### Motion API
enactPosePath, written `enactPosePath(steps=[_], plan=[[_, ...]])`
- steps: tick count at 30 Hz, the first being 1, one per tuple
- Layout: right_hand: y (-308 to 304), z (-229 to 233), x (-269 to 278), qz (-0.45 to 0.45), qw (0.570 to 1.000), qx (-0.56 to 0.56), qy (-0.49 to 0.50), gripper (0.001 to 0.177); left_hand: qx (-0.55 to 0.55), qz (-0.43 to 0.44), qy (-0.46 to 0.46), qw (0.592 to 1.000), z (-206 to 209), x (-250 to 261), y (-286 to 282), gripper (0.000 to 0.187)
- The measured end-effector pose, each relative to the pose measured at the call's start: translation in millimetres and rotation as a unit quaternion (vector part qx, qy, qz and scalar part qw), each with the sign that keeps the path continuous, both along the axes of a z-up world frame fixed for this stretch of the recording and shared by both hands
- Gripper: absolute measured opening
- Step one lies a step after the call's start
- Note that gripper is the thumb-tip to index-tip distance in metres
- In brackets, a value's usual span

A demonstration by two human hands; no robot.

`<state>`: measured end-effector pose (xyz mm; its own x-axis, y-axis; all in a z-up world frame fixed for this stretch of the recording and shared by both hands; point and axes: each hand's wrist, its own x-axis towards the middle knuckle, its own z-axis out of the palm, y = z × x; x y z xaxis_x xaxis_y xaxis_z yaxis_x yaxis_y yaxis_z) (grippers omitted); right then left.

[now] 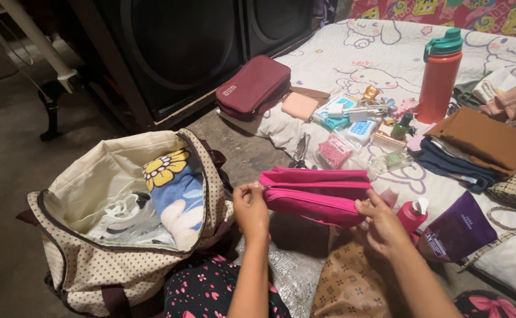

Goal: The person packs a floral-patterned towel and several toiletries into a pink toiletry bag, then places the toiletry bag and other items into a larger tote bag. The person handles shoes, a towel, bottles, and a comb during the process.

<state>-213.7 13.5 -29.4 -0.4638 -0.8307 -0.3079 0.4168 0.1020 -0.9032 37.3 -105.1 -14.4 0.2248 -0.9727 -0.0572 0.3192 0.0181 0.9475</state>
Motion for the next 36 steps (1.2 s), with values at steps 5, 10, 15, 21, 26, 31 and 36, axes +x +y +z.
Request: enactPosePath(steps=[5, 10, 15, 21, 26, 31, 36], plan=[[-2.8, 21.2, 31.2, 0.110, 0.940, 0.051, 0.320, 0.046, -0.098, -0.013, -0.137, 0.986, 41.6, -12.7, 31.6, 0.019], [-20.9, 51.2, 68.6, 0.172, 0.886, -0.048, 0.429, 0.040, -0.090, -0.043, -0.145, 0.984, 47.8, -31.1, 46.3, 0.021], [-19.1, 67.0, 75.2, 0.139, 0.879, -0.075, 0.449, 0.031, -0.010, -0.012, -0.108, 0.994, 1.5, -14.0, 20.0, 0.021], [-2.1, 49.4, 74.1, 0.121, 0.913, -0.049, 0.385, 0.031, 0.075, 0.006, -0.215, 0.974, -85.1, 5.8, 3.0, 0.027], [9.2, 19.7, 89.8, 0.178, 0.870, -0.101, 0.448, 0.031, 0.211, -0.092, -0.070, 0.971, -116.9, 9.6, 9.0, 0.033], [16.1, -10.2, 93.2, 0.330, 0.877, -0.012, 0.348, 0.035, 0.220, -0.165, -0.001, 0.962, -116.7, 17.4, 13.3, 0.049], [-14.5, -33.6, 65.6, 0.203, 0.932, 0.053, 0.296, 0.033, 0.211, -0.127, -0.198, 0.949, -101.5, 20.5, 19.8, 0.071]])
